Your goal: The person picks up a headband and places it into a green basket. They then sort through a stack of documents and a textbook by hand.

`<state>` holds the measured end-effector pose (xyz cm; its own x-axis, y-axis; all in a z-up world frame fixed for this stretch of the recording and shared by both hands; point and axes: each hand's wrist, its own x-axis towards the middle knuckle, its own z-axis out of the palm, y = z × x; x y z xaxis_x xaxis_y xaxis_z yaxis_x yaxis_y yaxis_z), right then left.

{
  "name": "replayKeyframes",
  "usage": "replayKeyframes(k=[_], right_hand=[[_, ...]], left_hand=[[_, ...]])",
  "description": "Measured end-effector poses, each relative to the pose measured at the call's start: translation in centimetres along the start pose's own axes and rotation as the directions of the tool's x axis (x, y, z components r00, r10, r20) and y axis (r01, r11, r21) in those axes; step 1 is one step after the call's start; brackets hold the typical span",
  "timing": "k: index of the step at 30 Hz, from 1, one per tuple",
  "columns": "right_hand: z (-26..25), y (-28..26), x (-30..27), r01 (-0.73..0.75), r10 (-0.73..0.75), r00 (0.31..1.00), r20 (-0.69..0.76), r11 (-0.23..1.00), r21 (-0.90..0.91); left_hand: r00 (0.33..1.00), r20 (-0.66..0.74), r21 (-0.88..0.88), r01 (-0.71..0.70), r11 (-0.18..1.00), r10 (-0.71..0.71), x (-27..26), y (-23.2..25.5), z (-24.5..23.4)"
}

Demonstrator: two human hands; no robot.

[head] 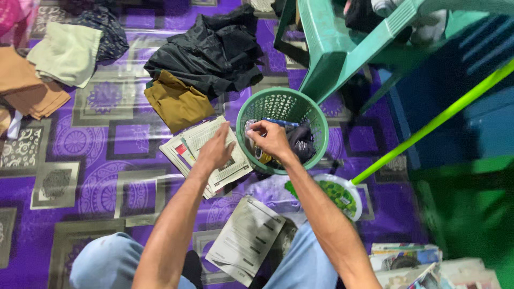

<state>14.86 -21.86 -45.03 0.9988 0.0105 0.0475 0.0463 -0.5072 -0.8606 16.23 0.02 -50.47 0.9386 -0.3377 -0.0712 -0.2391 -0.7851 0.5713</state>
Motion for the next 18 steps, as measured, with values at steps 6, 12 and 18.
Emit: replayKeyframes(k=[6,12,18], right_hand=[[1.0,-4.3,-0.4,-0.096,0.092,0.984,0.152,0.995,0.022],[2.4,-6.4,-0.8,-0.027,-0.007,0.97,0.244,0.991,0.135],[4.6,-7.8,-1.7,-0.052,0.043,0.953,0.299,0.998,0.021]], left_hand=[[0.987,-0.116,0.06,0.122,0.991,-0.115,-4.1,-3.2,-2.4],[0.961,-0.084,0.102,0.27,0.957,-0.263,-6.5,-3.7,-5.7],[0.953,-0.139,0.092,0.282,0.955,-0.268,-7.8,-7.9,-6.9]])
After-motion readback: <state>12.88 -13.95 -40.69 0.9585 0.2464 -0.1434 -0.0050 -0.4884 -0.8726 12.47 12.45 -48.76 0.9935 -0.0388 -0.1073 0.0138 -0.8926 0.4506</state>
